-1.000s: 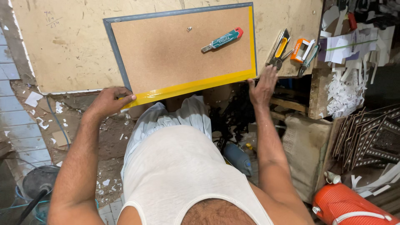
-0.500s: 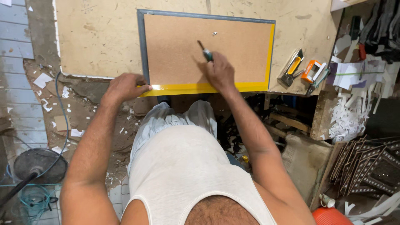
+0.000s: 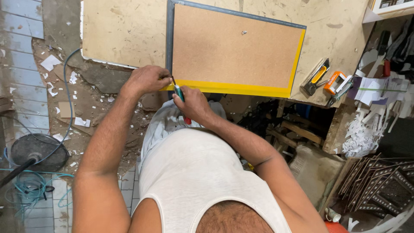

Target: The person applies yellow tape to the edges of a rectangular frame, cuts the tape with a utility knife, and then uses a metal tool to press white paper pieces into the corners of the frame. The person repeats this process on multiple frames.

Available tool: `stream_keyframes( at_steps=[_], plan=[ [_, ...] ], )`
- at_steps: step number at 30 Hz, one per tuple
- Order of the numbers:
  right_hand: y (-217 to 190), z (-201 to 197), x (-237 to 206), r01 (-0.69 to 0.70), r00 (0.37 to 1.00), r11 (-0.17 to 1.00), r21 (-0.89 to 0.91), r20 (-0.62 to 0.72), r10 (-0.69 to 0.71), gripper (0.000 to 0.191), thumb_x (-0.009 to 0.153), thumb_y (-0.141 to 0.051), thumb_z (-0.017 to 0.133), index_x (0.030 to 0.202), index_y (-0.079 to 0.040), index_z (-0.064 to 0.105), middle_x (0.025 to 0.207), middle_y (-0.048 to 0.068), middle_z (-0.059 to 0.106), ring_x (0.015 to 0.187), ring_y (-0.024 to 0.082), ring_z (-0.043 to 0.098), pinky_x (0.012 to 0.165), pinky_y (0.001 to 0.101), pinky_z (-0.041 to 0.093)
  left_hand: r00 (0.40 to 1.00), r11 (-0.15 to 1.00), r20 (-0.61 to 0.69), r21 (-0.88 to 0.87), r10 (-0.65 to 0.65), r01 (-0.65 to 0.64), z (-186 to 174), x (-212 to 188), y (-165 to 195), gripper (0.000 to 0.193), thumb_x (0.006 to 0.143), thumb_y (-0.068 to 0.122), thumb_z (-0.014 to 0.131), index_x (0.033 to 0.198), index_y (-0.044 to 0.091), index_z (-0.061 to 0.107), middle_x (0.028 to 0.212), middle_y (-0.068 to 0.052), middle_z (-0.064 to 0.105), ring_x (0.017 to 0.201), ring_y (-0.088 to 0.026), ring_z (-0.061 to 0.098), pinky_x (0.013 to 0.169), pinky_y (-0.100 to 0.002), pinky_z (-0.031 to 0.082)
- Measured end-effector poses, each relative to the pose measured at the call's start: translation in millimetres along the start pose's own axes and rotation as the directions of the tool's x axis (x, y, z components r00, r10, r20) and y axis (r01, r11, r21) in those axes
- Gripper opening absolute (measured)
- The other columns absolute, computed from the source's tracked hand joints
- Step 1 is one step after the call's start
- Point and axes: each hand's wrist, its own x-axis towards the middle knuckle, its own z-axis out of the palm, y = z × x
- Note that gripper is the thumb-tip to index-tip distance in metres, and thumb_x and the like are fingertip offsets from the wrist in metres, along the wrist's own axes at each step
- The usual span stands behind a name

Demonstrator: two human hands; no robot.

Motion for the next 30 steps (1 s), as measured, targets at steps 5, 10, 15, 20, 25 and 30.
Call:
stream_keyframes(
  at_steps=[5, 10, 15, 20, 25, 30],
  plan=[
    [0.0, 15.6, 5.1, 0.083, 0.989, 0.996, -0.038, -0.117, -0.087, 0.034, 0.094, -0.031, 0.065, 0.087, 0.003, 0.065, 0.069, 0.025, 0.066, 0.068, 0.044, 0.068, 0.064, 0.0529, 0.053, 0.997, 0.999, -0.059, 0.013, 0.040, -0.039, 1.5, -2.6, -3.8, 0.032, 0.095, 0.043, 0.063, 0.116, 0.023, 0.077, 0.099, -0.005, 0.078, 0.089, -0.024, 0.074, 0.084, -0.044, 0.056],
    [-3.1, 15.9, 7.1, 0.008, 0.997, 0.998, -0.064, 0.072, -0.003, 0.038, 0.096, -0.036, 0.067, 0.093, 0.002, 0.072, 0.070, 0.021, 0.068, 0.066, 0.036, 0.069, 0.064, 0.0469, 0.055, 0.992, 0.996, -0.092, 0.034, 0.083, -0.080, 8.2, -1.6, -13.1, 0.032, 0.095, 0.043, 0.063, 0.114, 0.022, 0.078, 0.100, -0.005, 0.078, 0.094, -0.026, 0.073, 0.084, -0.044, 0.056],
    [-2.6, -33.3, -7.1, -0.011, 0.907, 0.988, 0.157, 0.418, -0.056, 0.044, 0.097, -0.044, 0.071, 0.108, -0.003, 0.080, 0.078, 0.011, 0.075, 0.069, 0.017, 0.067, 0.064, 0.0323, 0.054, 0.998, 0.998, -0.059, -0.061, 0.010, -0.013, 13.0, -7.8, -24.9, 0.035, 0.096, 0.047, 0.064, 0.117, 0.022, 0.076, 0.107, -0.006, 0.076, 0.099, -0.025, 0.070, 0.089, -0.045, 0.055],
    [7.2, -72.8, 30.0, -0.184, 0.968, 0.940, -0.286, -0.217, 0.124, 0.048, 0.094, -0.046, 0.068, 0.130, -0.014, 0.068, 0.082, 0.011, 0.070, 0.065, 0.022, 0.067, 0.065, 0.0382, 0.054, 0.987, 0.971, -0.159, -0.237, -0.031, -0.008, 24.7, -31.0, -43.7, 0.038, 0.094, 0.046, 0.070, 0.122, 0.021, 0.074, 0.122, -0.015, 0.064, 0.110, -0.026, 0.063, 0.098, -0.045, 0.051],
    [30.2, -66.4, 47.5, 0.107, 0.708, 0.641, -0.760, -0.395, -0.586, 0.044, 0.098, -0.032, 0.075, 0.135, -0.011, 0.066, 0.114, 0.013, 0.062, 0.104, 0.029, 0.061, 0.090, 0.0444, 0.049, 0.986, 0.829, -0.164, -0.553, -0.009, -0.084, 34.9, -54.3, -61.1, 0.052, 0.091, 0.040, 0.075, 0.135, 0.022, 0.052, 0.129, -0.016, 0.063, 0.119, -0.026, 0.061, 0.102, -0.044, 0.050],
    [33.9, -34.5, 28.2, 0.517, 0.579, 0.480, -0.708, -0.124, -0.806, 0.038, 0.097, -0.033, 0.074, 0.133, -0.025, 0.067, 0.119, 0.011, 0.060, 0.107, 0.026, 0.058, 0.099, 0.0455, 0.045, 0.938, 0.833, -0.346, -0.525, -0.020, -0.176, 47.9, -45.0, -47.4, 0.062, 0.094, 0.035, 0.074, 0.142, 0.023, 0.036, 0.131, -0.013, 0.061, 0.116, -0.030, 0.064, 0.096, -0.045, 0.053]
  ],
)
